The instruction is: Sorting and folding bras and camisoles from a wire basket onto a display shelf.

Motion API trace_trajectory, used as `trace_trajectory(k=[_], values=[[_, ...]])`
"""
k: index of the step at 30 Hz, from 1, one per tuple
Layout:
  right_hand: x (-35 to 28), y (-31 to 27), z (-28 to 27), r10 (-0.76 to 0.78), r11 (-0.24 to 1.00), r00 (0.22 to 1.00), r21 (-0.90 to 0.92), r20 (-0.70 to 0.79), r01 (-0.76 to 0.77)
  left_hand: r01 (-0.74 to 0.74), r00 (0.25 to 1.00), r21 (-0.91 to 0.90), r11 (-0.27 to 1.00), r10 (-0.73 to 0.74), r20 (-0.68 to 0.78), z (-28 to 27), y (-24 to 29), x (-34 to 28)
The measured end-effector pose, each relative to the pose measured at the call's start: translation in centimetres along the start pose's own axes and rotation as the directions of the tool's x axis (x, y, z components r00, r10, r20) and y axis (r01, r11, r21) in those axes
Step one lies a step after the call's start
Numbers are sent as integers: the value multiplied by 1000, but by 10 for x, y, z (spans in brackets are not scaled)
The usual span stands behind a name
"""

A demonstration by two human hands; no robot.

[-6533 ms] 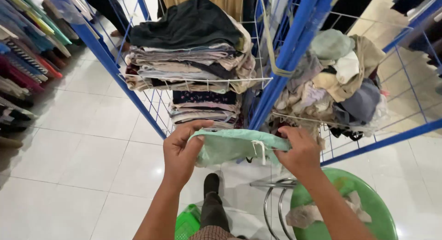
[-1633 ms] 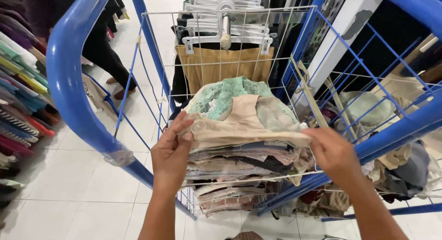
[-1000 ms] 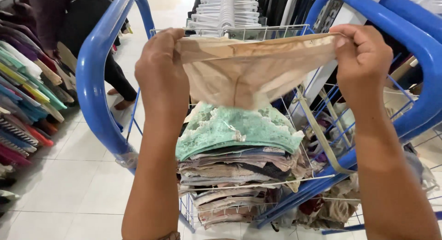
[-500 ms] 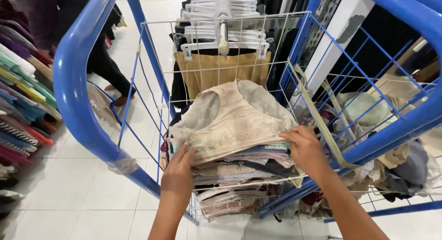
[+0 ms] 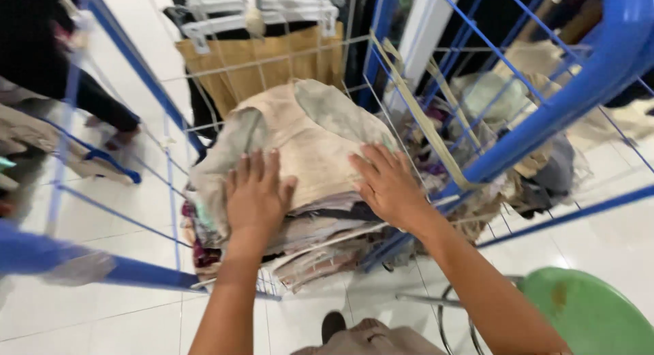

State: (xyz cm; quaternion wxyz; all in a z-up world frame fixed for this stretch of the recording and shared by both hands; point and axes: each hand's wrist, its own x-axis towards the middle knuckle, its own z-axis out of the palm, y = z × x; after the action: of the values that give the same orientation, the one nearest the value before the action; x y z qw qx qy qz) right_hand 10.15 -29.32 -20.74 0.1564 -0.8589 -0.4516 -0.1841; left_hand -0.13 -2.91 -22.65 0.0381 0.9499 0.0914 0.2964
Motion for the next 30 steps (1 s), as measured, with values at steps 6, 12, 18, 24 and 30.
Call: trace_trajectory(k=[6, 12, 18, 24, 30], values=[[-88, 13, -75, -2, 935, 997, 354, 83, -27, -67, 992, -38, 997, 71, 102, -26, -9, -2], [-294, 76, -83, 526, 772, 848, 383, 65, -508, 103, 981, -32, 994, -96, 166, -44, 32, -17], [-447, 190, -70, 662, 736, 743, 100, 97, -670, -191, 981, -93, 977, 192, -1, -34, 176, -32], [-556, 363, -39, 877, 480, 476, -136, 64, -867, -204, 973, -623, 755, 224, -47, -36, 281, -13], [-691, 457, 8, 952, 101, 37, -199, 304, -975, -160, 984, -670, 725, 167, -55, -30, 312, 26]])
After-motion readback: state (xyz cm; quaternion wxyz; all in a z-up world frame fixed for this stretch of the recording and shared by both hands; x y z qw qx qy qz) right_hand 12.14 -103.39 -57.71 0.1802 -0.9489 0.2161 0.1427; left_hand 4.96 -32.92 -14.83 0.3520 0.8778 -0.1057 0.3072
